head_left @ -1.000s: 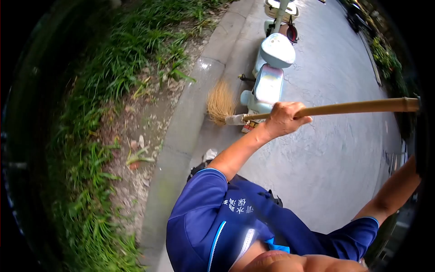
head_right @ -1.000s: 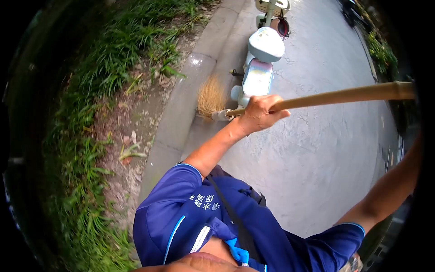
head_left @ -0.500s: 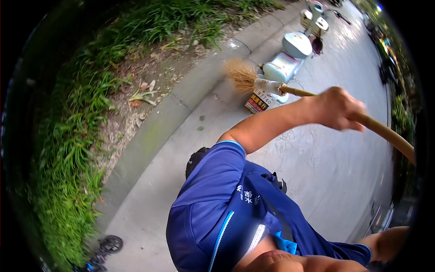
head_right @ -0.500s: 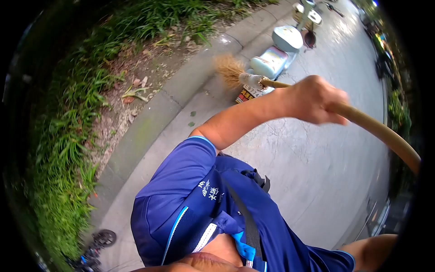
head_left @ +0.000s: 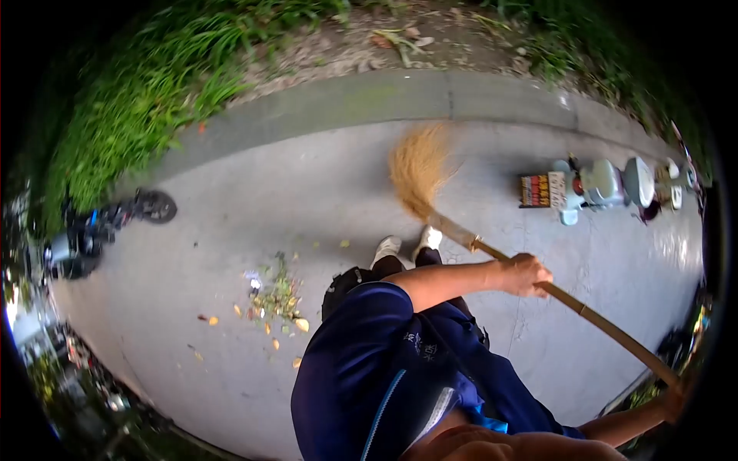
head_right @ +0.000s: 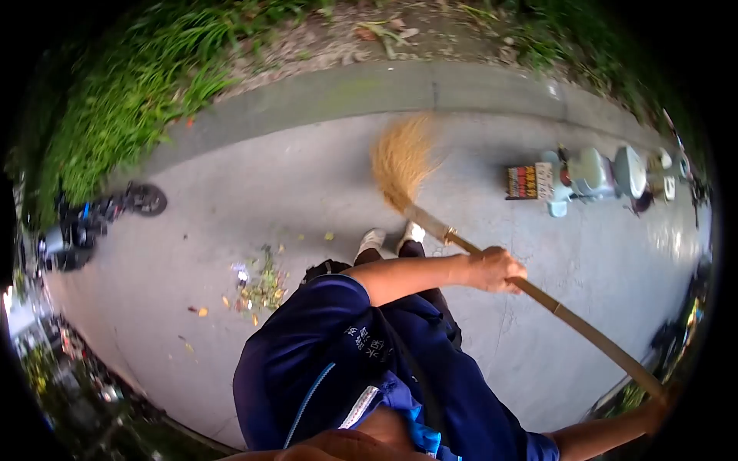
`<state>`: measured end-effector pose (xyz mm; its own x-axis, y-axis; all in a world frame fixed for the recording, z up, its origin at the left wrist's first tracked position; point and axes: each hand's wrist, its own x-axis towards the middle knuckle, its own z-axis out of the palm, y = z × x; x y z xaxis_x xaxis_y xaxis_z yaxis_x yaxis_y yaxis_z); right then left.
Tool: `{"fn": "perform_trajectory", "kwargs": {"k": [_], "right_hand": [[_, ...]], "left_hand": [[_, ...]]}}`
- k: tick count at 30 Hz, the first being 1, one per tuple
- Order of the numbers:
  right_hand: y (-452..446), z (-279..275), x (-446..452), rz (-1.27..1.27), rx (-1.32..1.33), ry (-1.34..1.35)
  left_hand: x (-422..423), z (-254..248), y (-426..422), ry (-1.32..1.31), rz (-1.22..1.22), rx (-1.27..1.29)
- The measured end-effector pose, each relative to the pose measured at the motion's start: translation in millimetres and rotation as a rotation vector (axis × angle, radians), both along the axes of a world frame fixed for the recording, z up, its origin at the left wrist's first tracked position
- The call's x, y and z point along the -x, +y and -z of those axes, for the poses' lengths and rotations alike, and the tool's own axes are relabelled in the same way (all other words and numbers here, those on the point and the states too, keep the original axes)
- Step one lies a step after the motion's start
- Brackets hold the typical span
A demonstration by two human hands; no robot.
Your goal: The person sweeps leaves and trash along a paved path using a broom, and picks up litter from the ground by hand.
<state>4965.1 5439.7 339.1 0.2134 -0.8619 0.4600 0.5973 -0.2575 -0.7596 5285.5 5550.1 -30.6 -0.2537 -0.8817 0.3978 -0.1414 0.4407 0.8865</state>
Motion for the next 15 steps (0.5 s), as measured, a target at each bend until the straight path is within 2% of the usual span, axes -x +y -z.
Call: {"fn": "perform_trajectory", "kwargs": {"k": [5,7,8,10,12,13,15], "right_hand": [[-28,59,-30,-0.141,-0.100,-0.106],[-25,101,-74,-0.291,-0.148,-0.139],[-2,112,-124,-0.449,-0.037,-0.026],[3,146,-131,-0.611,-0.136,-0.182],[11,174,-110,-0.690,-0.244,-0.140],[21,178,-90,-0.702,-0.239,-0.150],[49,180,-53,-0.431,-0.438,-0.136]], "left_hand": [[-19,28,103,-0.023,-0.086,-0.282],[-19,56,138,-0.130,-0.192,-0.372],[-22,62,155,-0.217,-0.244,-0.384],[-19,72,186,-0.265,-0.361,-0.483],[-7,77,210,-0.325,-0.500,-0.565],[5,79,217,-0.349,-0.559,-0.560],[42,78,225,-0.379,-0.636,-0.559]]}}
